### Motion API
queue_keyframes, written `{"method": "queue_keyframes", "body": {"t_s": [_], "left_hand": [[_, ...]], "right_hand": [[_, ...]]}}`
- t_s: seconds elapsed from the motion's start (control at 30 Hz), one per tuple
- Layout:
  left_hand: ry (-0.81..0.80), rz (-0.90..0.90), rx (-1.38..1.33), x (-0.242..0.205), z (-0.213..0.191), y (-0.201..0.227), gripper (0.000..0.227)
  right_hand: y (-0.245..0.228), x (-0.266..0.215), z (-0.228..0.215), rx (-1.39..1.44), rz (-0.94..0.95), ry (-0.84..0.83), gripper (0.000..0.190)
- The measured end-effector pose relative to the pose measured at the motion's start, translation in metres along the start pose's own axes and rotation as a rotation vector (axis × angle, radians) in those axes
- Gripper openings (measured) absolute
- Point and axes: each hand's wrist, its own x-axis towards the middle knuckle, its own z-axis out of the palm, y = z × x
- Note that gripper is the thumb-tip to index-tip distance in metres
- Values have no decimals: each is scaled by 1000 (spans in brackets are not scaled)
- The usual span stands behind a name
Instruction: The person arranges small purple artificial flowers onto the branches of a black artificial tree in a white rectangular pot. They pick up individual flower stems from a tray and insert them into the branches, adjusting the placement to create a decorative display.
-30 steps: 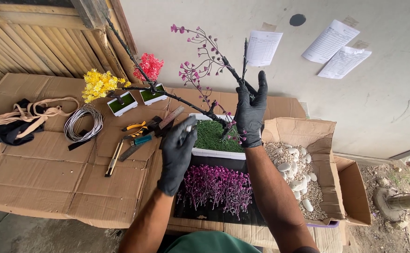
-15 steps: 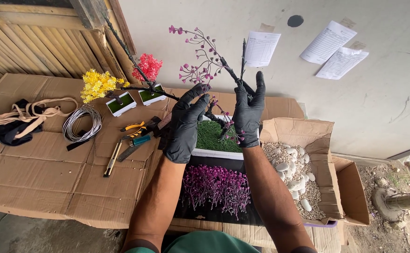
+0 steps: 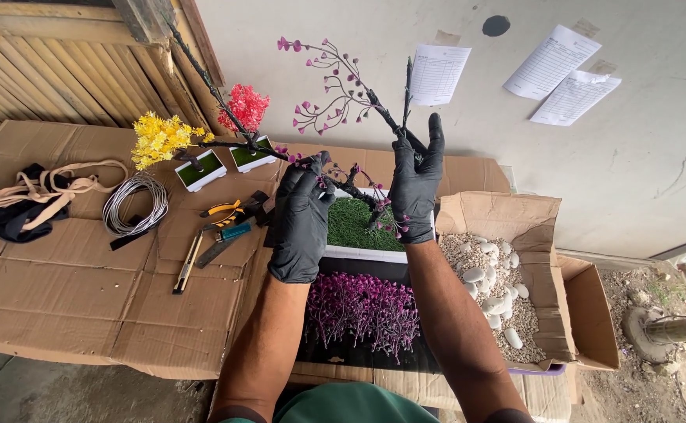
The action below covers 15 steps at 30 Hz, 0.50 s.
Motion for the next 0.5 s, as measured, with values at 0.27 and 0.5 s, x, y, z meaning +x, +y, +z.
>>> {"method": "queue_keyframes", "body": {"t_s": [0.27,0.5], "left_hand": [[-99,17,99,-10,18,13,19],[-186,83,298,24,-29,-3,28]], "right_hand": [[-1,-1,0,3,-7,-3,62],[-7,-2,1,14,6,13,62]]}}
